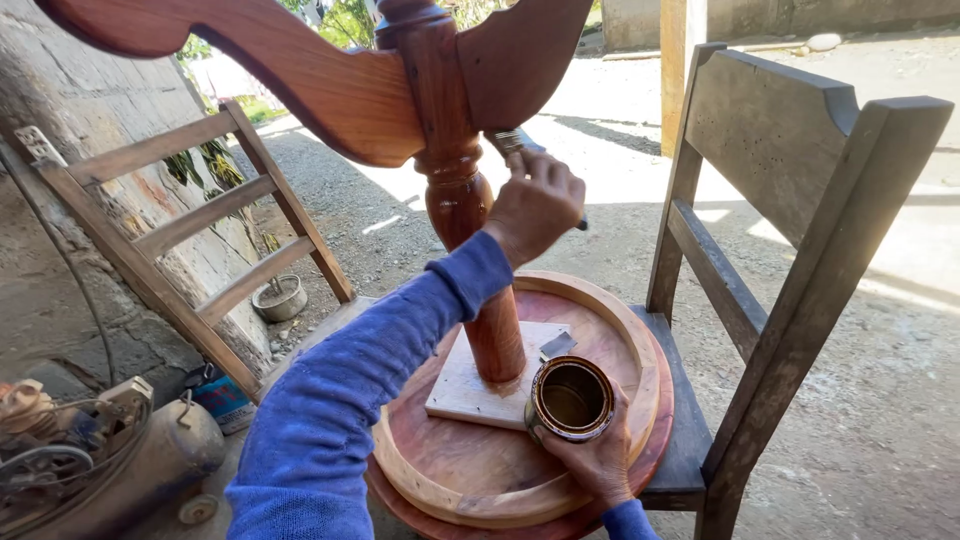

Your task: Staining a wooden table leg and its base using a paintbrush and wood stain.

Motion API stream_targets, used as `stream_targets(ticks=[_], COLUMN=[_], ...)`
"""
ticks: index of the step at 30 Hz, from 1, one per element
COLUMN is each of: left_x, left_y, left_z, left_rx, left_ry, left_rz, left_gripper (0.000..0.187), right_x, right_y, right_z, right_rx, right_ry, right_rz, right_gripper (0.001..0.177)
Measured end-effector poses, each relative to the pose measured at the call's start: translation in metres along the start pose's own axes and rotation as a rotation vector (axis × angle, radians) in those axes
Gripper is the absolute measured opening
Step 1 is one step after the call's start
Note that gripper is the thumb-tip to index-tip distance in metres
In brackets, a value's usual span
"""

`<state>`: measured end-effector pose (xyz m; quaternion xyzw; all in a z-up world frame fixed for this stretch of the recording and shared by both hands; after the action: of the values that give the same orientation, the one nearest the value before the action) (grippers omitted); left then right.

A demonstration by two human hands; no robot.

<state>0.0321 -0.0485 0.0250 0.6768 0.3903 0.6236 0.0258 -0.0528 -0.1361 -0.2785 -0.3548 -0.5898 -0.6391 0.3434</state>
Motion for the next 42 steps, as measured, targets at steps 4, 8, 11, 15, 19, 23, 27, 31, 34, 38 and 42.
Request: stream_targets(ticks=[4, 8, 11, 15, 19, 23, 27, 31, 34, 38, 42], left_x=[-0.031, -0.029, -0.017, -0.02, -0.015, -0.019, 0.007, 0.013, 0.009, 0.021, 0.017], left_y=[0.023, 0.058, 0.037, -0.005, -0.004, 0.048, 0.129, 0.17, 0.155, 0.124, 0.129], left_z=[-0.002, -0.016, -0.02, -0.018, -0.016, -0.074, -0.033, -0.034, -0.015, 0.013, -0.015], left_rx=[-0.142, -0.384, -0.284, -0.155, 0.066, -0.129, -0.162, -0.268, -0.344, -0.298, -0.32], left_ry=[0.015, 0.027, 0.026, 0.034, 0.099, -0.155, -0.068, 0.07, 0.158, 0.208, 0.157], left_rz=[0.033, 0.061, 0.098, 0.101, -0.012, -0.01, -0.087, -0.08, 0.044, 0.262, 0.207], left_gripper=[0.017, 0.02, 0.016, 0.016, 0.017, 0.024, 0.01, 0.014, 0.014, 0.014, 0.012], right_x=[0.001, 0.004, 0.001, 0.005, -0.001, -0.001, 0.007, 0.008, 0.009, 0.01, 0.011], right_y=[0.002, -0.002, -0.002, 0.0, -0.001, 0.001, -0.001, -0.001, 0.001, 0.001, 0.007], right_z=[-0.002, -0.002, -0.002, -0.003, 0.0, 0.001, 0.0, 0.001, -0.001, 0.005, 0.001], right_rx=[0.003, 0.009, 0.011, -0.012, -0.004, -0.004, -0.013, 0.008, 0.028, 0.034, 0.023], right_ry=[0.022, 0.064, 0.09, 0.037, -0.002, 0.036, 0.008, 0.062, 0.083, 0.089, 0.107], right_rz=[-0.047, -0.041, -0.032, -0.046, -0.02, -0.047, -0.007, 0.037, 0.051, 0.029, -0.002], right_gripper=[0.116, 0.112, 0.114, 0.117, 0.118, 0.116, 0.116, 0.118, 0.118, 0.118, 0.117])
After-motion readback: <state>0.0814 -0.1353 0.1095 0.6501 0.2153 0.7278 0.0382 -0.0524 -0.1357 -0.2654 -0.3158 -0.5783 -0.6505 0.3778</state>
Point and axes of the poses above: each hand's wrist, its own y-axis towards the middle knuckle, its own z-axis out of the palm, x = y × z, the point moved 6 cm from there along y, towards the middle knuckle, and after that the axes turned 1 degree about y, right-handed, at the moved point
